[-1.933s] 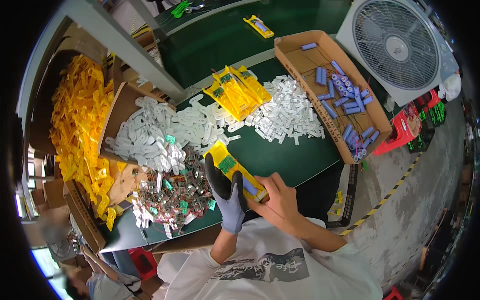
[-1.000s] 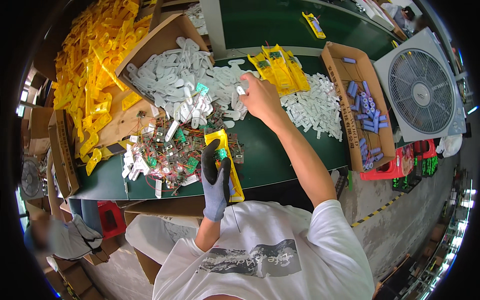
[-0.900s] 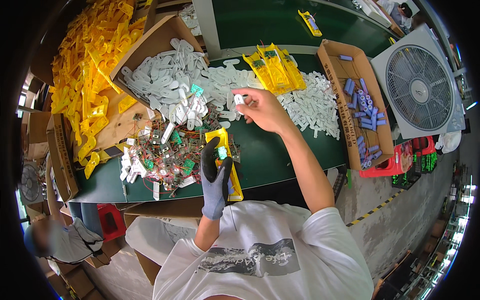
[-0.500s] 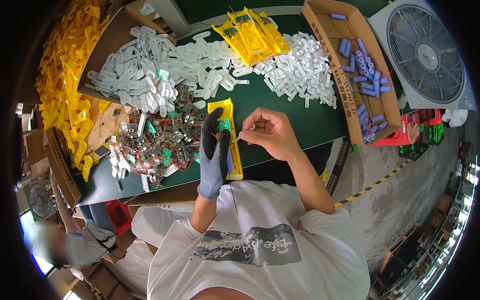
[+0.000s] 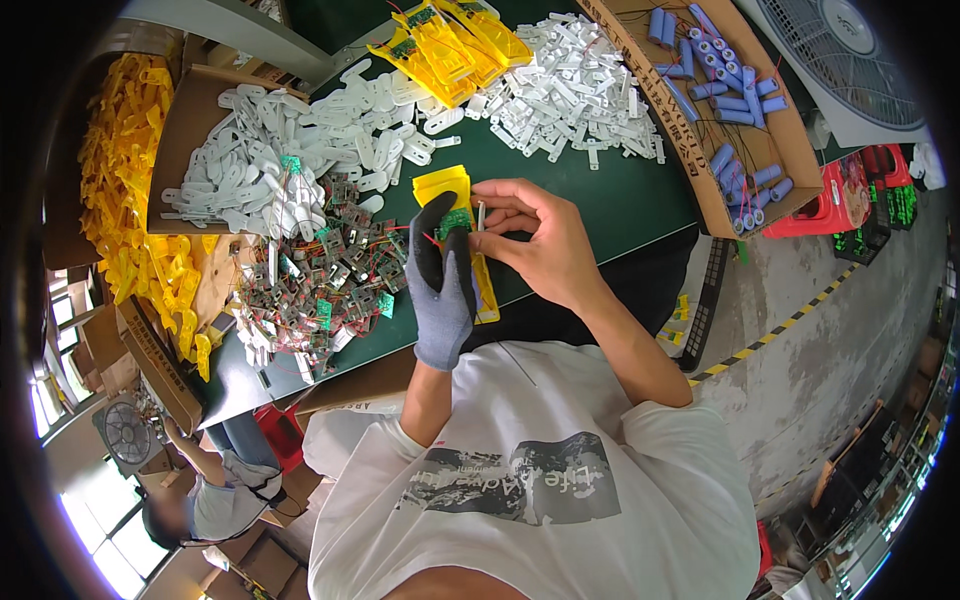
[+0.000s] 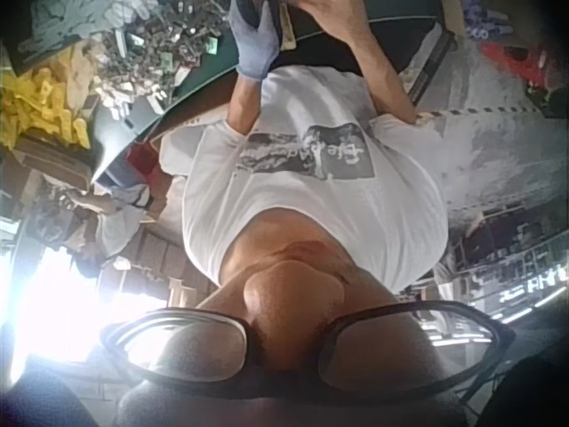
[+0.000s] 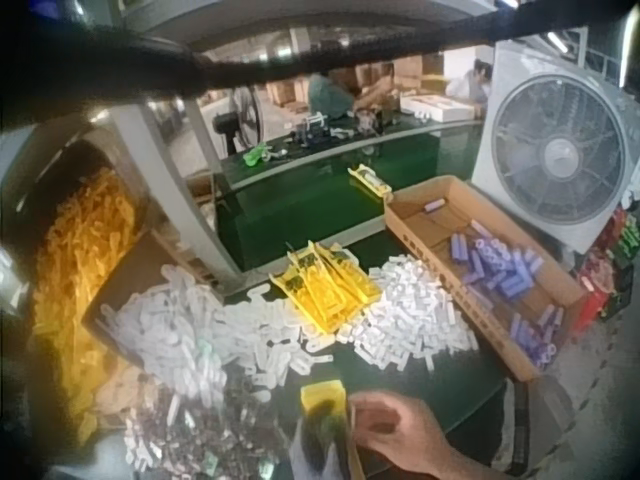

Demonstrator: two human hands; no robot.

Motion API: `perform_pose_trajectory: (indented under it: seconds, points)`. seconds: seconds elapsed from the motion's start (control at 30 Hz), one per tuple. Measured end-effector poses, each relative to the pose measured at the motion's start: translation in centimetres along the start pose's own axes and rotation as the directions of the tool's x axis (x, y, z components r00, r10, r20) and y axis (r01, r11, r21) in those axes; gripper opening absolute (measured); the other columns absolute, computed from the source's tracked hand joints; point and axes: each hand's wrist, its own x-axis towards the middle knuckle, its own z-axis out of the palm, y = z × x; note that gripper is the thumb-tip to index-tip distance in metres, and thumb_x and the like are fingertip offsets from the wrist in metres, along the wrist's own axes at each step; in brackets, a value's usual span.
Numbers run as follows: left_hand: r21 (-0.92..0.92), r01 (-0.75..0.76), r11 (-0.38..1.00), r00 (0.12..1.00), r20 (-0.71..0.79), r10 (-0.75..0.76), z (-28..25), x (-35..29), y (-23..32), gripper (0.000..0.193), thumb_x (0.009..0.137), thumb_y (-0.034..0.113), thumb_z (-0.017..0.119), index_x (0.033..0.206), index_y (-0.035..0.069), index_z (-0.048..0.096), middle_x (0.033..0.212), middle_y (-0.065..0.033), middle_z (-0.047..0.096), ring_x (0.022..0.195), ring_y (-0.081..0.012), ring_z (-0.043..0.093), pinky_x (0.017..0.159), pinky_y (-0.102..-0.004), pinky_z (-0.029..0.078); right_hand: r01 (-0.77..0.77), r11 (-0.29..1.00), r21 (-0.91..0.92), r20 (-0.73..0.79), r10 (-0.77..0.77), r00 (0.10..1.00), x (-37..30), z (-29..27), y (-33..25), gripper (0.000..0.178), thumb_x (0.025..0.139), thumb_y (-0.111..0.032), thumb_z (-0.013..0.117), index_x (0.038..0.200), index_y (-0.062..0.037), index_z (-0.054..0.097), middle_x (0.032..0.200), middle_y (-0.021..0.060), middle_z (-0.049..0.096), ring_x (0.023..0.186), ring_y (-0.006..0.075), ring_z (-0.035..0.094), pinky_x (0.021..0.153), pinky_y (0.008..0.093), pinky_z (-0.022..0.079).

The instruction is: The person assembles flashlight components by hand, inserting circuit boards, battery cells, white plastic parts, and internal wiring into yellow plastic housings.

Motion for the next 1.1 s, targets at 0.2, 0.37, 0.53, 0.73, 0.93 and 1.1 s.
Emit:
perform_pose_trajectory:
  seconds: [0.2, 0.37, 0.53, 0.73, 0.93, 1.1]
  points:
    - [0.037, 0.052, 0.998, 0.997, -0.052, -0.051, 0.9, 0.1, -0.8, 0.029, 0.088, -0.002, 0.051, 0.117, -0.004, 0.054, 0.101, -0.0156, 0.062, 0.092, -0.0218, 0.060, 0.084, -0.0326, 0.046, -0.224, 0.971, 0.085, 0.048, 0.221, 0.974, -0.2, -0.4, 0.2, 0.039, 0.082, 0.003, 0.069, 0.119, 0.0047, 0.059, 0.106, 0.0142, 0.069, 0.088, 0.0133, 0.067, 0.080, 0.0248, 0.055]
    - [0.123, 0.000, 0.992, 0.996, -0.084, 0.010, 1.0, 0.2, -1.7, 0.023, 0.088, 0.000, 0.051, 0.110, -0.002, 0.055, 0.092, -0.0164, 0.061, 0.080, -0.0244, 0.061, 0.075, -0.0338, 0.048, -0.106, 0.994, -0.036, 0.031, 0.107, 0.994, -0.8, 0.3, 0.7, 0.038, 0.084, 0.002, 0.067, 0.121, 0.0014, 0.060, 0.107, 0.0134, 0.069, 0.089, 0.0141, 0.068, 0.078, 0.0258, 0.055]
    - [0.074, 0.011, 0.997, 0.998, -0.068, -0.006, 1.5, 0.2, -1.7, 0.023, 0.087, 0.000, 0.051, 0.110, -0.001, 0.054, 0.091, -0.0166, 0.058, 0.078, -0.0288, 0.060, 0.073, -0.0349, 0.047, -0.007, 0.998, -0.057, 0.004, 0.007, 1.000, -1.2, 0.3, 1.5, 0.039, 0.086, 0.003, 0.064, 0.125, -0.0011, 0.058, 0.113, 0.0138, 0.067, 0.094, 0.0125, 0.065, 0.078, 0.0257, 0.055]
    - [0.039, 0.004, 0.999, 0.999, -0.038, -0.003, 1.0, 0.0, -2.6, 0.026, 0.085, -0.001, 0.051, 0.111, -0.001, 0.054, 0.095, -0.0184, 0.056, 0.082, -0.0322, 0.059, 0.073, -0.0372, 0.047, 0.006, 0.998, 0.056, -0.038, -0.004, 0.999, -1.4, 0.7, 2.9, 0.038, 0.088, 0.002, 0.063, 0.125, -0.0004, 0.058, 0.117, 0.0137, 0.065, 0.096, 0.0116, 0.063, 0.078, 0.0245, 0.055]
    - [0.104, -0.048, 0.993, 0.999, 0.022, 0.046, 1.0, 0.8, -2.2, 0.030, 0.082, -0.002, 0.052, 0.112, -0.001, 0.055, 0.098, -0.0198, 0.056, 0.083, -0.0362, 0.058, 0.075, -0.0397, 0.047, 0.275, 0.898, -0.342, 0.008, -0.290, 0.957, -1.1, 0.4, 2.6, 0.036, 0.087, 0.004, 0.059, 0.123, 0.0032, 0.058, 0.120, 0.0206, 0.062, 0.101, 0.0261, 0.066, 0.086, 0.0321, 0.052]
    - [0.093, -0.079, 0.993, 0.997, 0.012, 0.078, 1.0, 1.1, -2.2, 0.030, 0.082, -0.001, 0.054, 0.112, -0.001, 0.055, 0.098, -0.0202, 0.057, 0.088, -0.0384, 0.057, 0.076, -0.0405, 0.047, 0.366, 0.751, -0.550, 0.201, -0.306, 0.930, -1.2, -0.3, -0.1, 0.046, 0.083, 0.000, 0.054, 0.128, 0.0096, 0.048, 0.125, 0.0270, 0.055, 0.110, 0.0397, 0.058, 0.090, 0.0393, 0.049]
